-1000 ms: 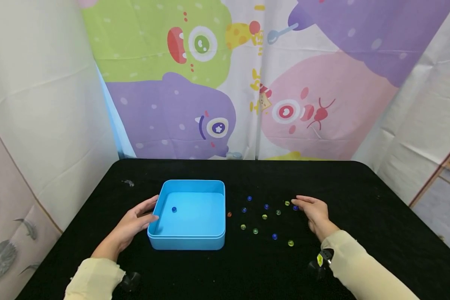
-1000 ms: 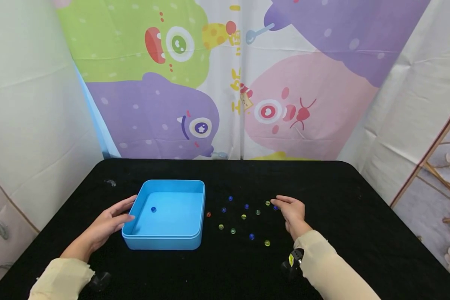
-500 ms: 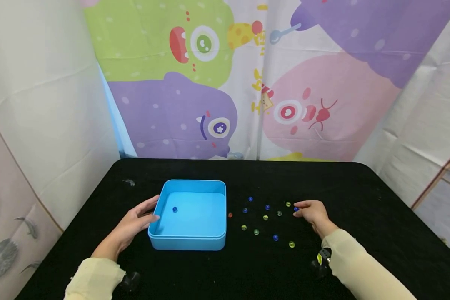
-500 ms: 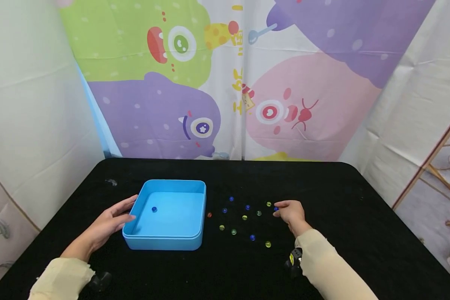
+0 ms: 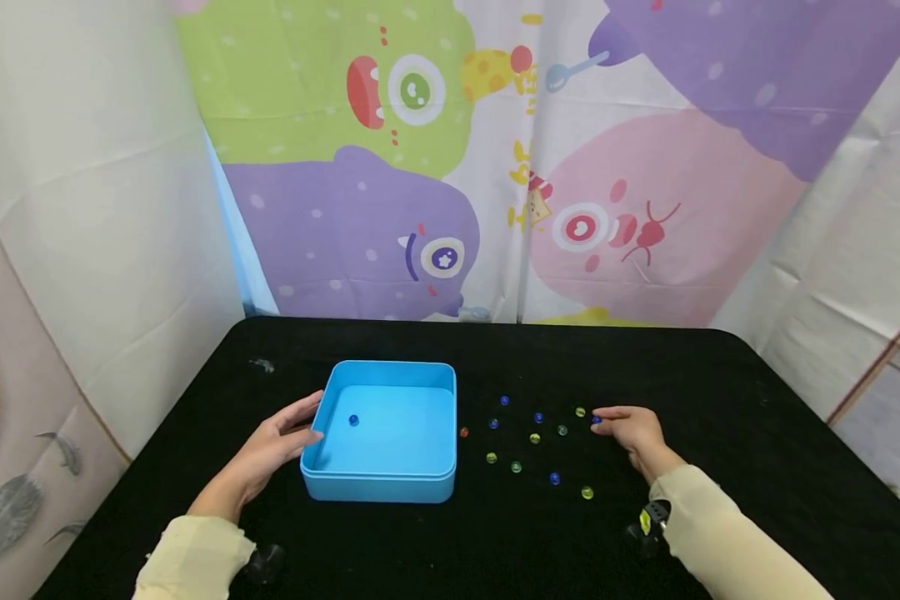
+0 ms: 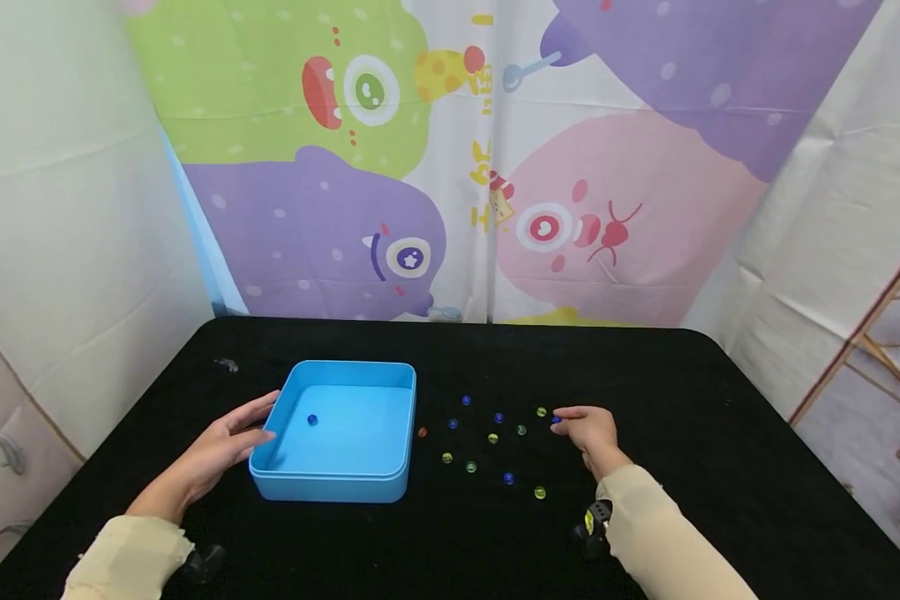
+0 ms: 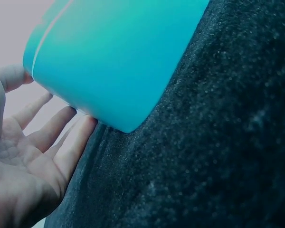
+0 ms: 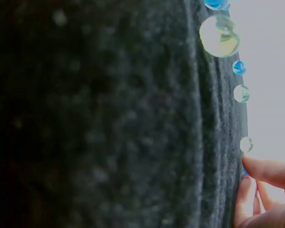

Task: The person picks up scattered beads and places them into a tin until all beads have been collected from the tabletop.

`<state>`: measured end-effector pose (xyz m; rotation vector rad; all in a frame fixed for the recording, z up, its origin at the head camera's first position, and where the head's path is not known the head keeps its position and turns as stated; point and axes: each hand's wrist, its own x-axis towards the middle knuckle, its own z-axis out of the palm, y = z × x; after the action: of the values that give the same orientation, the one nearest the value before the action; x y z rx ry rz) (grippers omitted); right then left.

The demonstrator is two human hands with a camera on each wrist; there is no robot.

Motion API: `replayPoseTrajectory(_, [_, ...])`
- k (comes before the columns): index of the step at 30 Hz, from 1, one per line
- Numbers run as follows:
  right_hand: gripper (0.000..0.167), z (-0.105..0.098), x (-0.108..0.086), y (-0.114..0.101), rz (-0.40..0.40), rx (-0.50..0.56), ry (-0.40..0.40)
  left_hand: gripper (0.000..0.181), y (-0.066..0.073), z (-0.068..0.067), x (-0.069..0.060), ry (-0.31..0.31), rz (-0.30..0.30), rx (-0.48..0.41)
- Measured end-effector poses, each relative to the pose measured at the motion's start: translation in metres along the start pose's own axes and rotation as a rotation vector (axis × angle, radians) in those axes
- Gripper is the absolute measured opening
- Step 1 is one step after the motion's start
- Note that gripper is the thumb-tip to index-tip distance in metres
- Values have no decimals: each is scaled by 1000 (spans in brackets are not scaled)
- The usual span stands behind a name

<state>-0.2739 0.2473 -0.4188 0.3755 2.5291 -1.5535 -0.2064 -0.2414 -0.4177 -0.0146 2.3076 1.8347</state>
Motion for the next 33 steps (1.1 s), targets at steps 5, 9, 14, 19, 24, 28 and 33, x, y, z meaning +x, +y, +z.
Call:
replayPoseTrajectory(5, [32, 0, -2, 2, 17, 43, 11, 67, 0, 1, 0, -1, 2, 10])
replayPoseTrajectory(9, [32, 1, -2, 2, 20, 77, 14, 67, 0, 2, 0, 6, -1, 16])
replayPoseTrajectory(14, [33, 5, -1, 1, 21, 132, 13, 67, 1, 1, -3, 20, -4, 26])
replayPoseTrajectory(19, [35, 10, -2, -1, 35, 155, 6, 68, 1, 0, -2, 16, -3, 24])
replayPoseTrajectory(24, [37, 16, -4, -4, 22, 156, 5, 67, 0, 0, 0, 10, 0, 15])
replayPoseTrajectory(28, [40, 19, -6, -10, -4, 164, -4, 67, -1, 0, 0, 11, -4, 13])
replayPoseTrajectory(33, [42, 23, -11, -19, -19, 180, -22, 67, 0, 1, 1, 17, -5, 10])
